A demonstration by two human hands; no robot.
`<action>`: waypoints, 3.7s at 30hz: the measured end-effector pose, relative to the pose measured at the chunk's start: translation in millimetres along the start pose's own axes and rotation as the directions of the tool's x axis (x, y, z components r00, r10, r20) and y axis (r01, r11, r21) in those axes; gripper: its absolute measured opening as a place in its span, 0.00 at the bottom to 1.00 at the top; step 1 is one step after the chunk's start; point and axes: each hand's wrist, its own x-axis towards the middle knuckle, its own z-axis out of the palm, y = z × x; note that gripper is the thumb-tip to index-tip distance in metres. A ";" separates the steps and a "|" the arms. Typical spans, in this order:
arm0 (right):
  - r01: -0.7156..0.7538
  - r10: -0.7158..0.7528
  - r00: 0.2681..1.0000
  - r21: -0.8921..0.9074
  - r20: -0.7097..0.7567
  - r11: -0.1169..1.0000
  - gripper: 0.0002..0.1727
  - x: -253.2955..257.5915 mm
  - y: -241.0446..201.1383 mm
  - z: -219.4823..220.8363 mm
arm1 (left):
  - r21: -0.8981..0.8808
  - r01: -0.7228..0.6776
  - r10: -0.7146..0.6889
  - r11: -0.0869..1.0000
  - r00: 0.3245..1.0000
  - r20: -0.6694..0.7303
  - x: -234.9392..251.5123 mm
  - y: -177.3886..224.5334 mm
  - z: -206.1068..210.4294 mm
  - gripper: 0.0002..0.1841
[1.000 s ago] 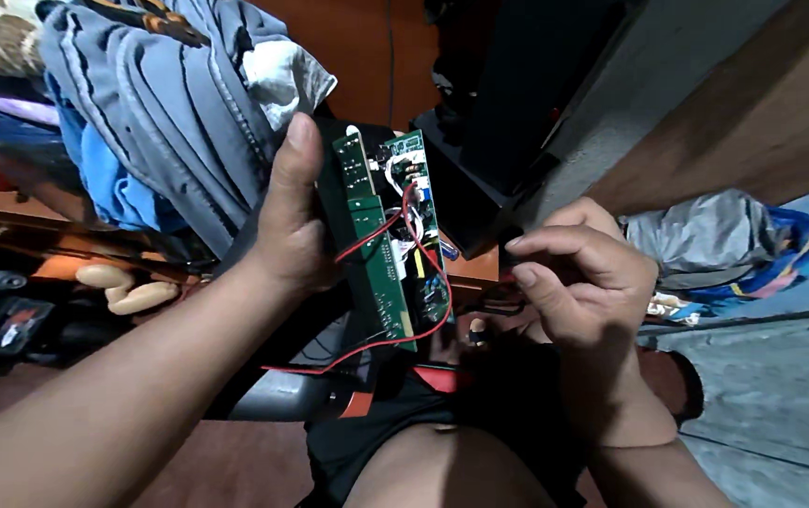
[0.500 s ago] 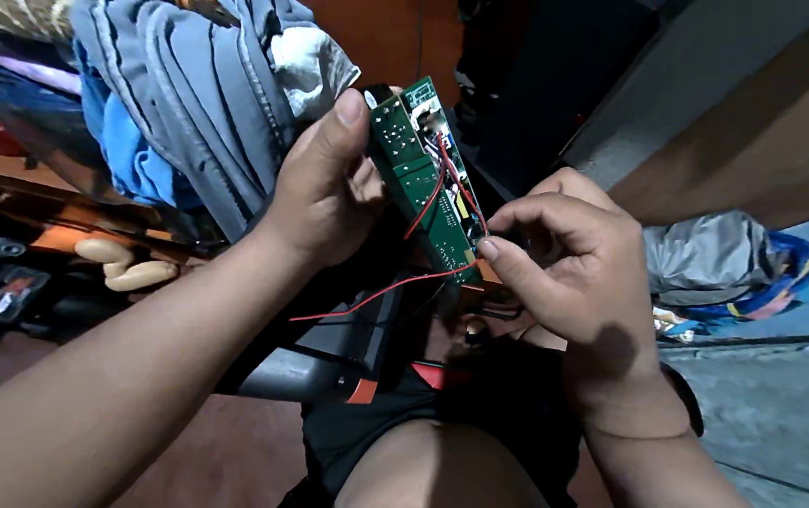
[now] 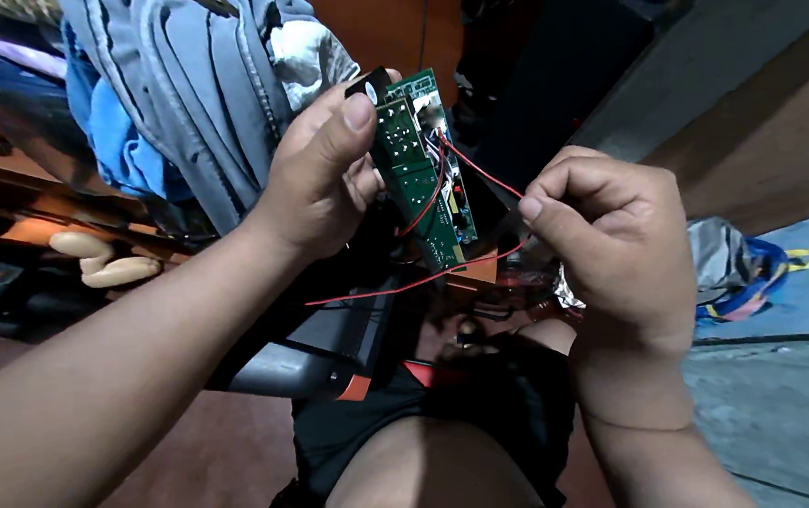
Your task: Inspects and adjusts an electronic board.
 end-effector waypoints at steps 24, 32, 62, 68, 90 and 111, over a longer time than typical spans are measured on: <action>0.604 -0.677 0.732 -0.540 0.083 0.586 0.05 35.3 24.3 5.1 | -0.115 -0.232 0.258 0.966 0.904 0.341 29.3 -47.9 -49.1 0.31; 0.671 -0.685 0.697 -0.532 0.213 0.517 0.07 43.4 26.2 3.8 | -0.090 -0.207 0.225 0.974 0.919 0.324 30.2 -49.8 -48.7 0.32; 0.658 -0.659 0.730 -0.444 0.179 0.608 0.06 39.9 53.6 14.6 | 0.007 -0.044 0.040 0.999 0.966 0.256 23.9 -44.2 -33.0 0.19; 0.631 -0.621 0.763 -0.420 0.180 0.652 0.09 41.7 54.2 10.7 | 0.036 -0.021 0.012 0.999 0.968 0.250 22.9 -42.4 -29.8 0.18; 0.583 -0.563 0.811 -0.311 0.161 0.751 0.10 29.9 60.1 17.9 | 0.107 0.116 -0.135 0.988 0.972 0.190 23.4 -43.7 -29.0 0.26; 0.445 -0.477 0.879 -0.362 0.002 0.819 0.08 1.7 17.0 -14.9 | -0.277 0.146 -0.002 0.950 0.887 0.461 29.4 -61.9 -57.9 0.31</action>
